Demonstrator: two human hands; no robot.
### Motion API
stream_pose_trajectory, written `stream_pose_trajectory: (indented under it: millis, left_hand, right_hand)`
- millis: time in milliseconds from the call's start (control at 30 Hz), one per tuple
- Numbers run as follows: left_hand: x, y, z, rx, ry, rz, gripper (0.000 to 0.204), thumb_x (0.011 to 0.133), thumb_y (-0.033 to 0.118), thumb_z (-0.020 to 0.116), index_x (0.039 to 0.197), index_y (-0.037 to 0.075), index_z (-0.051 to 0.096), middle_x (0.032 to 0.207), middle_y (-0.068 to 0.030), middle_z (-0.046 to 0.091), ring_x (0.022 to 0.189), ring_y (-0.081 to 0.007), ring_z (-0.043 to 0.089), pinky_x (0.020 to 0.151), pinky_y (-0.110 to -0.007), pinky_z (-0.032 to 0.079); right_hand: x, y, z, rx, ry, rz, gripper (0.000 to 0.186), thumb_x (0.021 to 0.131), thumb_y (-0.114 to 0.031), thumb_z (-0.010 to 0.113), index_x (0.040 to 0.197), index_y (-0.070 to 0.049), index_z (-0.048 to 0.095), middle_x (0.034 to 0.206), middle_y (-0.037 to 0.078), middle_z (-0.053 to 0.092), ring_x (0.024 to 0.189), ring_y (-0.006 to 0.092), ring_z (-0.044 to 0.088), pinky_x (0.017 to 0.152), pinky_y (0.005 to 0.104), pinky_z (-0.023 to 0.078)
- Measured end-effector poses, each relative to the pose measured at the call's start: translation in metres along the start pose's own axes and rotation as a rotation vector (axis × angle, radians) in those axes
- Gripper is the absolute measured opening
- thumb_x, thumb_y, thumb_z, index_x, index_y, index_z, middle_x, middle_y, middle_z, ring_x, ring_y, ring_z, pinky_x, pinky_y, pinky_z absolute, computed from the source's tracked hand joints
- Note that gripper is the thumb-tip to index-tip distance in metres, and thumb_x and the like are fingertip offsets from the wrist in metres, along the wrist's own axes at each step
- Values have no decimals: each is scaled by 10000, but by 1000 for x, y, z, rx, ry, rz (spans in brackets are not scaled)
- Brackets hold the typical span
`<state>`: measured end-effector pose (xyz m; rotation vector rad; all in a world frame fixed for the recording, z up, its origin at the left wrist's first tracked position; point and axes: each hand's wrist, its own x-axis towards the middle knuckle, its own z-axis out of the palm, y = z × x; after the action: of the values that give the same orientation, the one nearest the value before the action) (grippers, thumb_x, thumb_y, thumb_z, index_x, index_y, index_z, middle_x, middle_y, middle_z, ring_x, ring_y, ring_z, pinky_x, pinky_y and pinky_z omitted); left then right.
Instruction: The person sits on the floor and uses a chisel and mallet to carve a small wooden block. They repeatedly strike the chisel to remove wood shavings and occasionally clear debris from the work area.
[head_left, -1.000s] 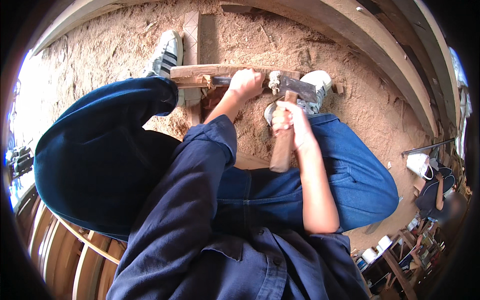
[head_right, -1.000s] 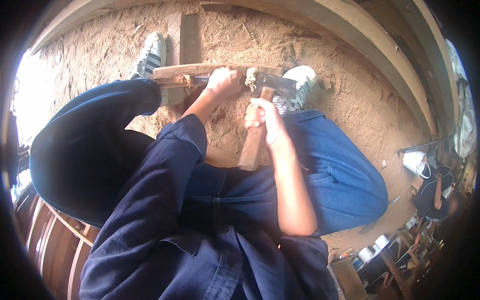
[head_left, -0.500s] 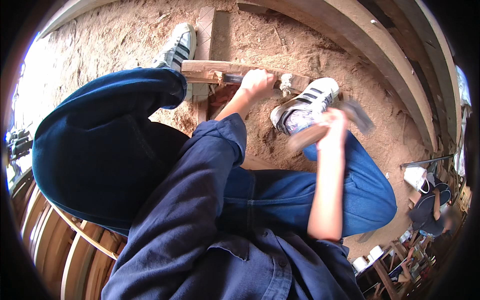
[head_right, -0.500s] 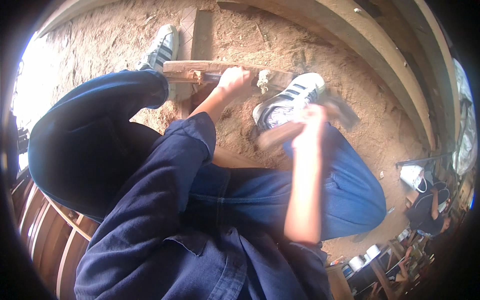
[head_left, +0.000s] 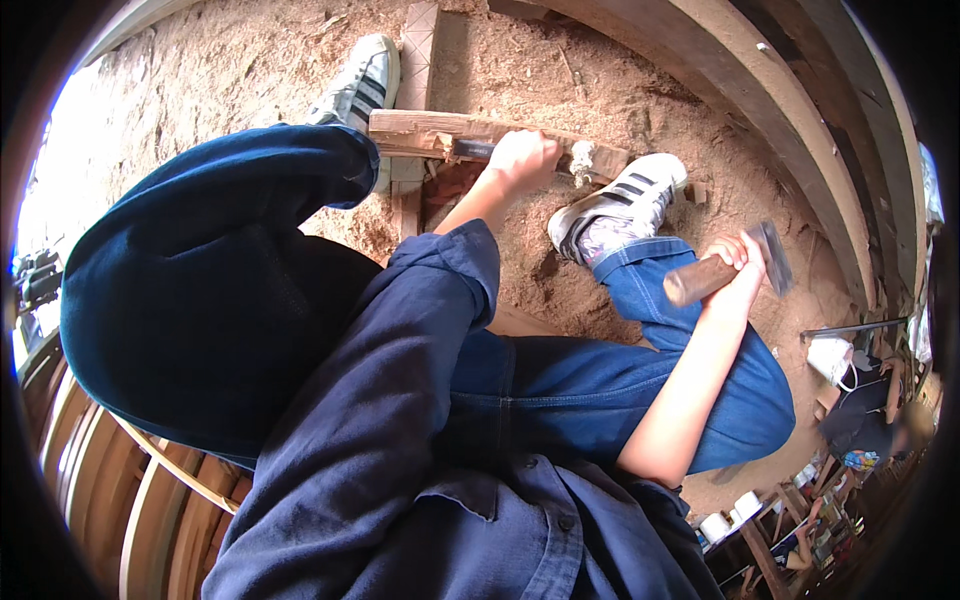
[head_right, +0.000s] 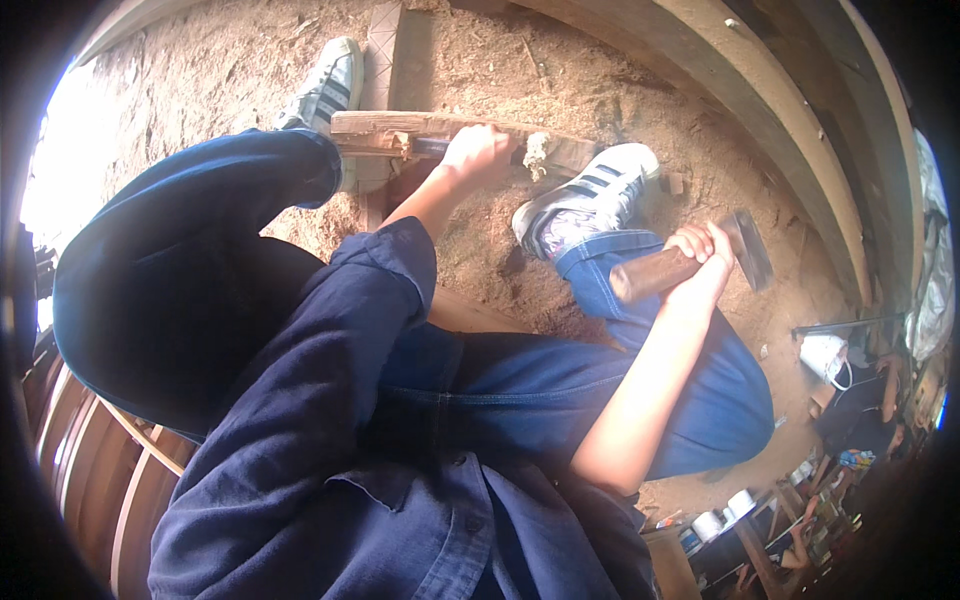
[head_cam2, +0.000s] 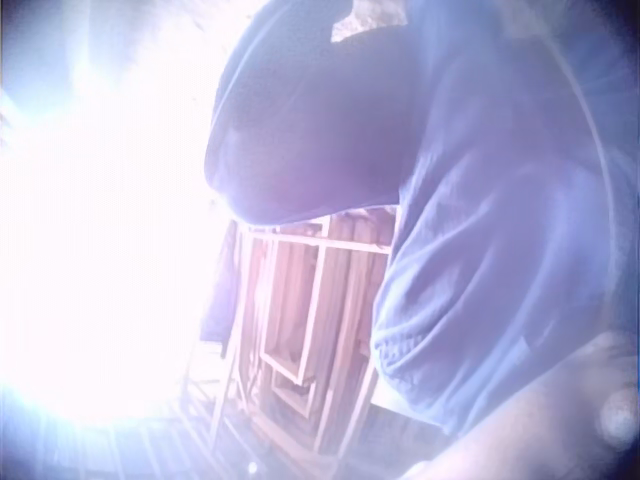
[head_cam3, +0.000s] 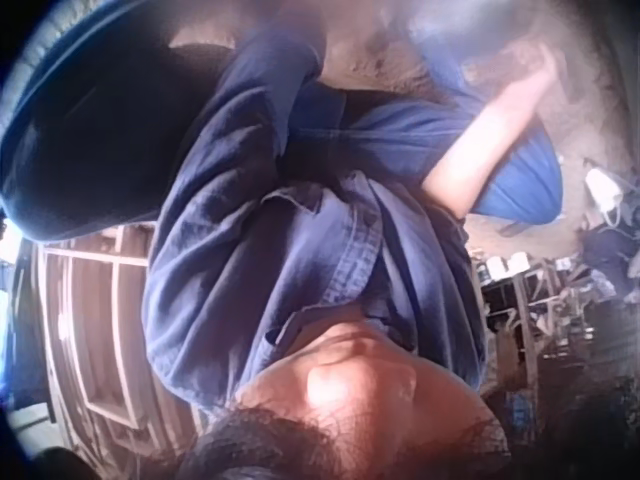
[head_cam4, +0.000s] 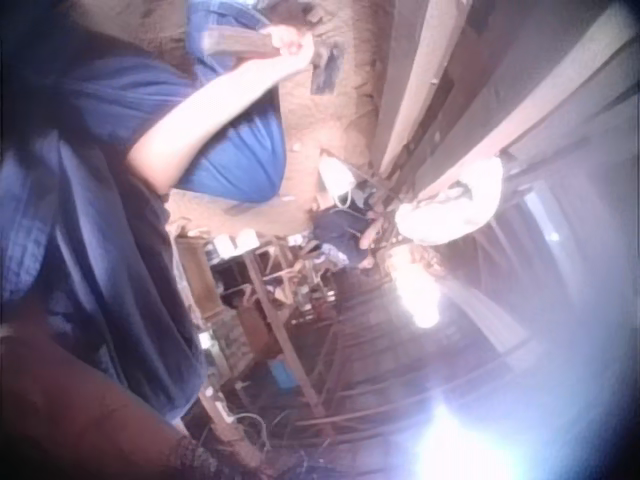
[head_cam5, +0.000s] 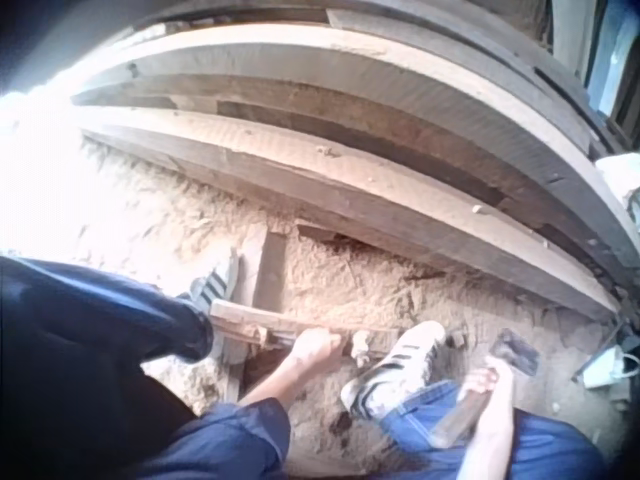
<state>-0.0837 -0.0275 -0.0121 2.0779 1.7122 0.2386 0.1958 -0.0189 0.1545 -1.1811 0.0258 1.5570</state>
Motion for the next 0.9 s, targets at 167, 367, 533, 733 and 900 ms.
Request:
stream_pose_trajectory:
  millis: [167,367,533,733,900]
  left_hand:
    - [7,9,-4,-8,22,-7,103,743,185,619,744,95,668,756,-147,664,713,-285,670,662,-391,543]
    - [3,1,-4,-24,30,-52,119,720,207,631,730,93,664,713,-158,644,691,-308,660,656,-403,541]
    - [3,2,-7,0,-19,-68,104,723,164,602,745,88,669,734,-157,667,715,-298,675,646,-388,544]
    - [5,3,-8,9,4,-63,118,730,162,584,748,80,667,723,-162,661,699,-296,673,639,-391,543]
    - [6,5,1,-52,66,-52,184,704,250,630,736,73,670,717,-177,657,689,-332,664,645,-418,538]
  right_hand:
    - [-7,95,12,-514,274,8,114,855,-167,520,766,-96,512,540,17,486,497,179,523,594,315,482]
    - [-15,85,38,27,-197,788,262,901,-105,531,684,-141,389,538,-78,341,396,1,297,359,154,286]
    - [-20,27,29,-138,-41,77,308,860,-97,585,654,-147,362,539,-76,341,425,29,303,387,174,296]
    - [14,50,0,-255,223,-148,265,862,-106,539,657,-137,373,568,-44,346,456,61,326,450,201,340]
    - [-9,126,19,-248,-284,690,232,890,-109,539,694,-117,415,557,-75,348,428,29,329,414,195,325]
